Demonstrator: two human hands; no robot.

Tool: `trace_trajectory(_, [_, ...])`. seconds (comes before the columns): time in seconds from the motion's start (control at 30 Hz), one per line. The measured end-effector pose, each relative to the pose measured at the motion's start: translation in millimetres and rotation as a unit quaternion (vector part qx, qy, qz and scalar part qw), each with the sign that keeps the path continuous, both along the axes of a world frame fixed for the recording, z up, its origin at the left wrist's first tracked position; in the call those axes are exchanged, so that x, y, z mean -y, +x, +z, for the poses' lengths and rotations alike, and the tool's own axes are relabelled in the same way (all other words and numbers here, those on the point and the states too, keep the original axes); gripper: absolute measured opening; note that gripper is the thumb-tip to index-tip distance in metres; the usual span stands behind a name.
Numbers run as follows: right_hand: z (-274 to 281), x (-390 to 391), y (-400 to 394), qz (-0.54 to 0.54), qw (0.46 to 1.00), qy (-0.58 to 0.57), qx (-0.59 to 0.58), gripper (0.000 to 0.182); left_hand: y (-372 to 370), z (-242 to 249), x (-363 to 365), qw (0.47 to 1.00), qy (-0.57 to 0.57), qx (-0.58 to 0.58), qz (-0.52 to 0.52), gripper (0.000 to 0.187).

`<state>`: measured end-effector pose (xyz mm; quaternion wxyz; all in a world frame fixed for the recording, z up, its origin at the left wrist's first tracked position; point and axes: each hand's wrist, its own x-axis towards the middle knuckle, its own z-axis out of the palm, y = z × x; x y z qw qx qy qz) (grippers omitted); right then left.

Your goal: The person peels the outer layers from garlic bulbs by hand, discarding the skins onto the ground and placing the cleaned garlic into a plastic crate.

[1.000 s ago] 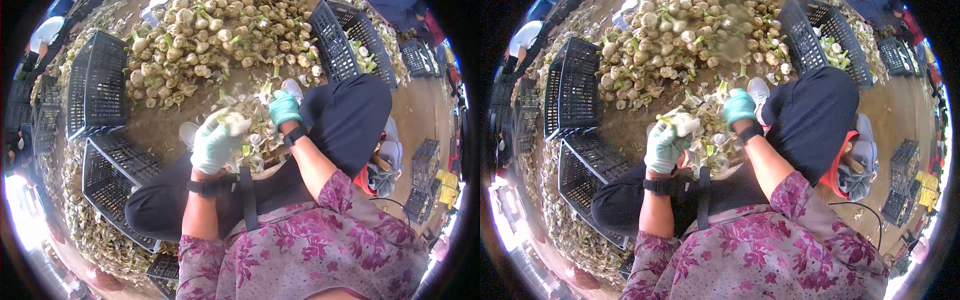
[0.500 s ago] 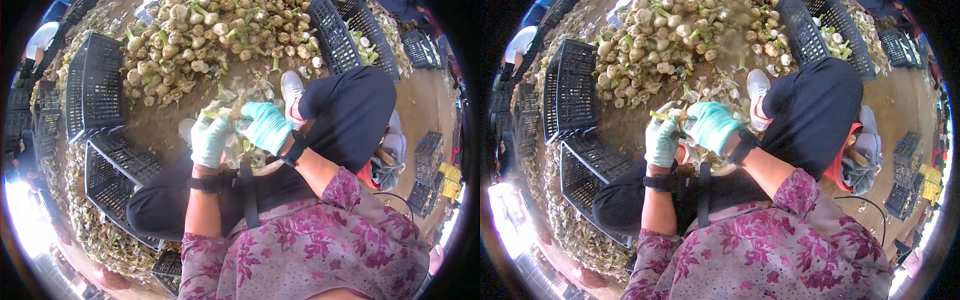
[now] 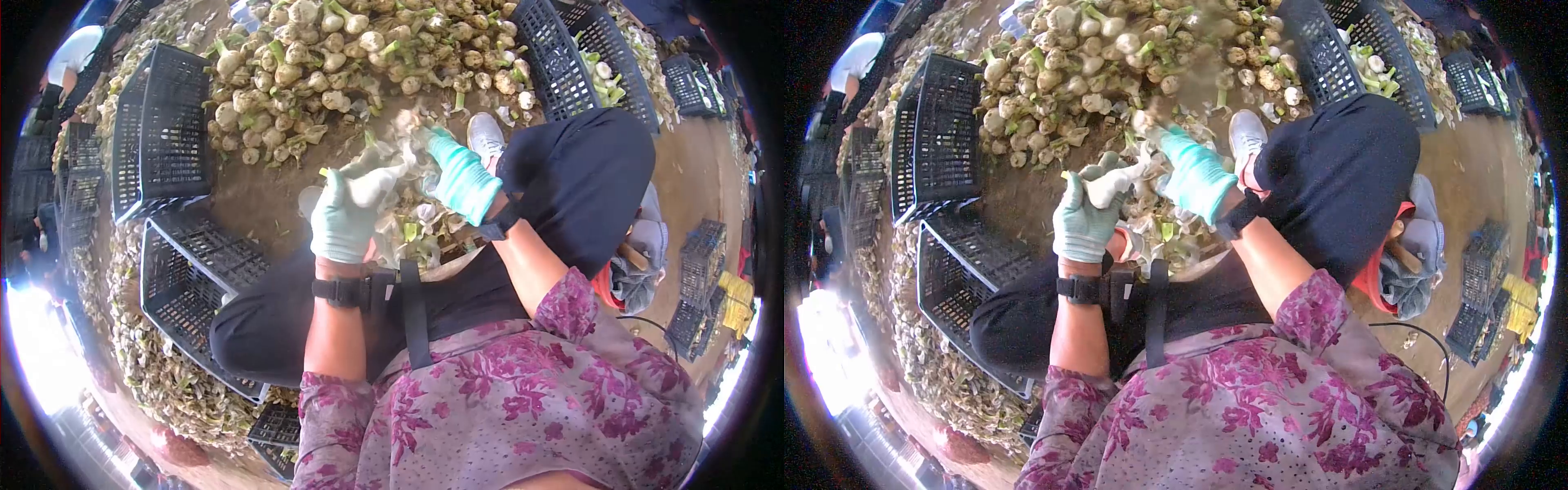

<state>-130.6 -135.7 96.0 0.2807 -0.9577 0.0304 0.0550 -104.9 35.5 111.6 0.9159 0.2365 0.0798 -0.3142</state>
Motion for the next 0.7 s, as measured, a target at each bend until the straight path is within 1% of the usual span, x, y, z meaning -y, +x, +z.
trace_trajectory(0.03, [19,-4,2,0.014,0.981,0.195,0.015,0.056,1,-5,-1,1.000,0.009,-0.017,0.008,0.031])
trace_trajectory(0.07, [30,-10,3,0.025,0.923,0.383,0.031,0.060,2,-6,0,0.999,0.018,-0.034,0.015,0.030])
trace_trajectory(0.1, [28,-16,1,0.080,0.969,0.151,0.176,0.061,1,-6,3,0.995,0.063,-0.066,0.043,0.029])
trace_trajectory(0.13, [23,-24,-2,0.050,0.965,0.153,0.207,0.046,1,-9,2,0.995,0.063,-0.065,0.042,0.029])
trace_trajectory(0.2, [15,-33,-7,0.037,0.982,0.109,0.146,0.030,1,-23,-6,0.992,0.101,-0.059,0.036,0.029])
trace_trajectory(0.23, [21,-36,-8,0.015,0.983,0.156,0.096,0.017,4,-24,-11,0.997,0.045,-0.054,0.011,0.025])
trace_trajectory(0.27, [26,-37,-8,0.018,0.982,0.159,0.096,0.017,5,-26,-12,0.997,0.047,-0.054,0.015,0.025])
trace_trajectory(0.33, [38,-32,-12,0.081,0.973,0.208,-0.055,0.015,6,-29,-10,0.978,0.028,-0.175,0.110,0.033])
trace_trajectory(0.37, [45,-27,-16,0.105,0.968,0.224,-0.035,0.017,8,-29,-10,0.983,0.071,-0.137,0.095,0.029])
trace_trajectory(0.4, [39,-18,-17,0.120,0.927,0.344,-0.091,0.023,11,-29,-11,0.983,0.073,-0.137,0.098,0.029])
trace_trajectory(0.47, [47,-10,-18,0.121,0.904,0.388,-0.131,0.027,18,-24,-9,0.968,0.053,-0.187,0.158,0.031])
trace_trajectory(0.5, [51,-7,-13,0.161,0.945,0.246,-0.142,0.037,19,-25,-8,0.968,0.053,-0.187,0.159,0.031])
trace_trajectory(0.53, [42,-8,-12,0.161,0.945,0.246,-0.142,0.037,19,-26,-7,0.967,0.072,-0.181,0.166,0.033])
trace_trajectory(0.57, [22,-11,-13,0.112,0.987,0.116,0.003,0.041,20,-30,-6,0.965,0.092,-0.175,0.171,0.035])
trace_trajectory(0.6, [4,-12,-12,0.056,0.987,-0.020,0.148,0.045,19,-37,-6,0.975,0.080,-0.151,0.142,0.036])
trace_trajectory(0.63, [-9,-9,-6,0.058,0.975,0.042,0.212,0.051,16,-36,-2,0.981,0.122,-0.097,0.117,0.036])
trace_trajectory(0.67, [-7,-12,-4,0.057,0.975,0.044,0.210,0.051,11,-27,8,0.981,0.163,-0.046,0.093,0.037])
trace_trajectory(0.7, [-6,-18,-2,0.025,0.987,0.106,0.118,0.047,9,-20,20,0.978,0.166,-0.086,0.090,0.037])
